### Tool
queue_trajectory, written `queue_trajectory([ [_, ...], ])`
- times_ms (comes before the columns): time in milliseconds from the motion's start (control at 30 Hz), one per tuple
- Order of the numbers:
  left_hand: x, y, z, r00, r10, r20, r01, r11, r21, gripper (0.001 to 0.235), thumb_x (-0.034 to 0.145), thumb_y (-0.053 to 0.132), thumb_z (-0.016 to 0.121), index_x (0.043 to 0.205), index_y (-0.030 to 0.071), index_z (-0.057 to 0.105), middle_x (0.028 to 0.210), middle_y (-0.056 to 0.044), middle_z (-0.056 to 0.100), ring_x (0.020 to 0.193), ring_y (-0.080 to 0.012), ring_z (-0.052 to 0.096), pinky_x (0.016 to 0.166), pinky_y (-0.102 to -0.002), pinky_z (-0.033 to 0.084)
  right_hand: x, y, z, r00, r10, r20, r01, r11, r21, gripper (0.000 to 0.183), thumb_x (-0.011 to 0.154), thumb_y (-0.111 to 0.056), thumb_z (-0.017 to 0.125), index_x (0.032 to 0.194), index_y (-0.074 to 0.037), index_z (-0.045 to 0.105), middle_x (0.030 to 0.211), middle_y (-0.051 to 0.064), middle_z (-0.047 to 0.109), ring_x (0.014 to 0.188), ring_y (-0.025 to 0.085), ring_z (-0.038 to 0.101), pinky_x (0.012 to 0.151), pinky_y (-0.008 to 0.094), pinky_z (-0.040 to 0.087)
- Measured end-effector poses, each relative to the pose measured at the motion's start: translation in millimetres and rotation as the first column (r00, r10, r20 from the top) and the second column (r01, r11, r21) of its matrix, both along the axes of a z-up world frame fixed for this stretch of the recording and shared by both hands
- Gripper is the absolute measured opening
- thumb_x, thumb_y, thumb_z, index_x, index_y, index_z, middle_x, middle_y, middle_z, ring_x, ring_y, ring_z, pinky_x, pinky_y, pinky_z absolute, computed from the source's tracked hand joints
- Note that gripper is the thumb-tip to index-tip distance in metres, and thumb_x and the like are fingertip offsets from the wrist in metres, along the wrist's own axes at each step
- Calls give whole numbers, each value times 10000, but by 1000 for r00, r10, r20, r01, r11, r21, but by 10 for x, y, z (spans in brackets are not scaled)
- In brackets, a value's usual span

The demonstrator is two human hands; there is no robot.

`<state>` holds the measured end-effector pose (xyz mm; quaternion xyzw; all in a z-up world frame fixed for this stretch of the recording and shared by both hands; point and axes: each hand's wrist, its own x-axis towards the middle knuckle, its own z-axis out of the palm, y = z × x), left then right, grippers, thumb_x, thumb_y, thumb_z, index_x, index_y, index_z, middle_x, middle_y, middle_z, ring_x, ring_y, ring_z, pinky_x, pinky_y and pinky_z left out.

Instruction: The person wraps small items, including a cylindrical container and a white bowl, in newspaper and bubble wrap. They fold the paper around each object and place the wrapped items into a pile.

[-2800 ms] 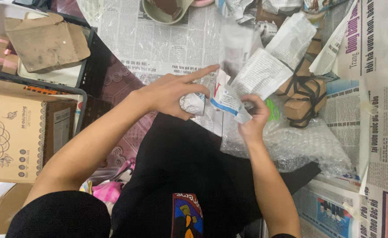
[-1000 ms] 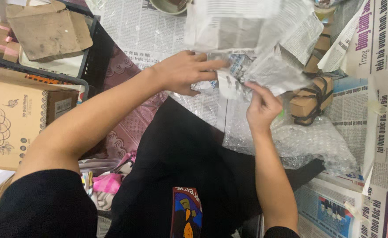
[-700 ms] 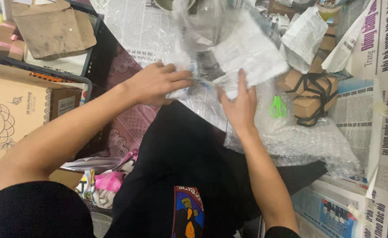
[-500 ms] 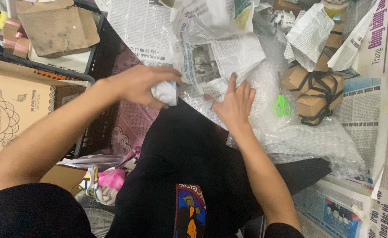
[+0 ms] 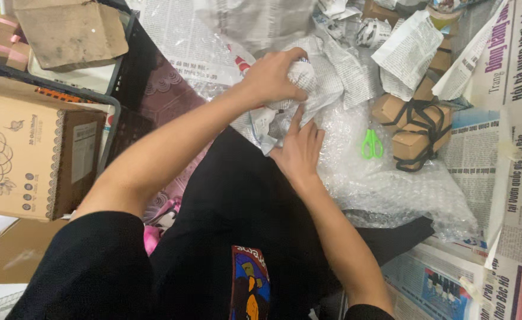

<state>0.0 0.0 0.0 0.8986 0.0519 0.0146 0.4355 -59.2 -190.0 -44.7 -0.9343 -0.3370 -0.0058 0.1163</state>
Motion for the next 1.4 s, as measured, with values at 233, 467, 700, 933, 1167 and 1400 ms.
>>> queue_trajectory([
  [233,311,-143,-123,918,372,-138,-340,559,-756,947,598,395,907,1378,62,486,1259,-177,711,1126,-288,728,932,-408,610,-32,29,62,975,-46,-218,58,997,50,1225,771,-600,835,1537,150,241,1210,385,521,1061,473,526,972,537,380],
  [467,-156,-289,-191,982,171,82,-179,979,97,823,666,341,899,1402,155,580,1239,-170,687,1160,-341,650,950,-463,524,8,-115,77,946,47,-321,67,941,332,1179,829,-526,886,1496,196,236,1417,536,332,1281,560,470,981,502,510],
  [700,-711,-338,-49,984,-104,145,57,955,292,835,643,261,884,1421,202,585,1329,-253,610,1173,-426,618,940,-496,528,163,-434,240,461,74,-885,491,809,324,988,789,-202,825,1545,136,285,1151,324,700,941,305,729,775,348,568],
  [933,-781,-365,-150,948,-248,199,159,913,376,836,704,335,846,1459,167,528,1353,-253,581,1219,-444,588,1028,-532,466,207,-629,323,426,400,-812,439,694,572,745,780,34,734,1463,140,455,1225,233,682,1063,215,728,903,329,622],
  [1167,-785,-293,-272,927,-300,227,227,926,301,455,1073,302,578,1484,117,517,1415,-229,569,1243,-434,583,1018,-522,474,178,-497,424,842,67,-536,292,779,555,287,848,-82,811,1102,38,748,991,150,792,900,174,770,795,297,603],
  [1400,-704,-353,-290,921,-298,251,276,954,119,377,1032,249,533,1353,86,643,1301,-171,685,1134,-377,659,929,-494,505,128,-455,501,912,-48,-407,262,832,489,284,869,-182,877,946,45,725,887,157,735,747,158,738,652,291,548],
])
